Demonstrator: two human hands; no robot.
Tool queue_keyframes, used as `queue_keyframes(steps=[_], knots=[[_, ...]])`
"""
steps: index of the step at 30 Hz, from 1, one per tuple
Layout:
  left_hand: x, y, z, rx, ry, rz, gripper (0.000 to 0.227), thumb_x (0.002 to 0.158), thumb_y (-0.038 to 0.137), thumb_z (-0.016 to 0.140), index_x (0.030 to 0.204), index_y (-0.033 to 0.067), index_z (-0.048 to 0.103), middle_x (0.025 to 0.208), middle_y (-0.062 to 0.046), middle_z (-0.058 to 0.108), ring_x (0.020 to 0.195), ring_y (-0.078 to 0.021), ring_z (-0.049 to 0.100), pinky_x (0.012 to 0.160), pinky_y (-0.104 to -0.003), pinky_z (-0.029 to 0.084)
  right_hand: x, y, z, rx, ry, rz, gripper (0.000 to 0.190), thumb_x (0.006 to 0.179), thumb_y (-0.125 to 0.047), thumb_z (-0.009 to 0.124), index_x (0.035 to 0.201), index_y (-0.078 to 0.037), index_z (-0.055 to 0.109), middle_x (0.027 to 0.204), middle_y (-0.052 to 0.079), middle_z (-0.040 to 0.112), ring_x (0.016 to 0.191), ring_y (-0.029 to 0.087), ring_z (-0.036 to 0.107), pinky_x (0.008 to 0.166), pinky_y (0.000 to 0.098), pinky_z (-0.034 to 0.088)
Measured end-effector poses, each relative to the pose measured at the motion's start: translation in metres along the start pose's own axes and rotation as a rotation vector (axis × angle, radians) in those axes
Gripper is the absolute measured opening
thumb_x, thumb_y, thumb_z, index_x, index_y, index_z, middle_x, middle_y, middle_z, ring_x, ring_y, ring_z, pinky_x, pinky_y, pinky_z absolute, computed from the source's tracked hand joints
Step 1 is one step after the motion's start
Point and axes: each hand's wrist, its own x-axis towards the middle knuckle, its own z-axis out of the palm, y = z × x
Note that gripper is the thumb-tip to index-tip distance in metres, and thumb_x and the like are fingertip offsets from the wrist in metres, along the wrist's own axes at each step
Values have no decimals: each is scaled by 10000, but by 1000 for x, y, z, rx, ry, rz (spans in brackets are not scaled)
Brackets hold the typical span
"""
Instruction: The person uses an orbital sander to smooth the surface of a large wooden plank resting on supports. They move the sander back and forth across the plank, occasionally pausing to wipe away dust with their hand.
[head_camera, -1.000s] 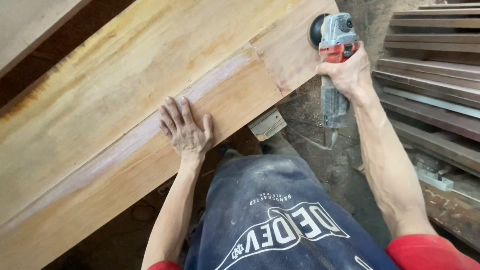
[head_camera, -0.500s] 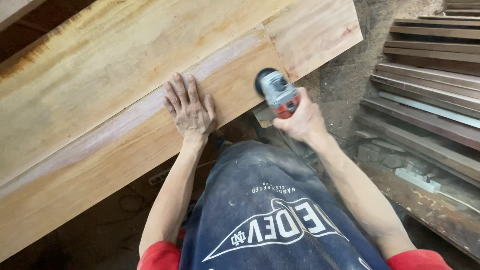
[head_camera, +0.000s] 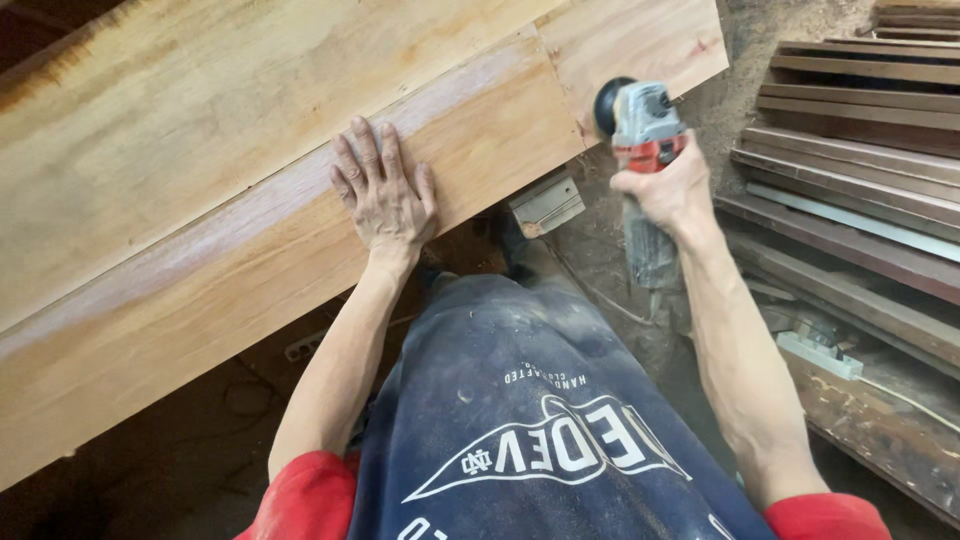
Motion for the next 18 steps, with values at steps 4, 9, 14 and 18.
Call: queue_keyframes(steps=[4,9,14,18], knots=[[-1,-2,10,-16,46,20,713,1050,433,551,1648,110,333,1730,-152,107,1586,-424,19,1263,-592,-12,12,-28,7,-44,-28,-108,863,597,-293,872,1310,34,514,1155,149,700,1045,248,696,944,340,546],[-2,-30,9,73,88,84,682,1090,419,523,1666,112,326,1763,-72,143,1631,-332,64,1309,-541,-1,-19,-96,95,-154,-180,-274,835,608,-327,861,1289,17,521,1152,195,706,1078,303,702,960,392,553],[11,-72,-18,8,46,-24,693,1070,419,514,1658,107,317,1751,-89,155,1614,-350,73,1293,-552,12,-27,-145,130,-305,-320,-234,852,604,-363,815,1327,-35,503,1143,232,705,1110,388,675,967,442,526],[22,-69,-28,-8,37,-42,743,1035,453,542,1655,127,296,1735,-102,123,1595,-367,36,1273,-567,3,17,-151,107,-296,-292,-289,888,604,-335,841,1364,-38,491,1188,206,687,1107,351,670,958,428,530]])
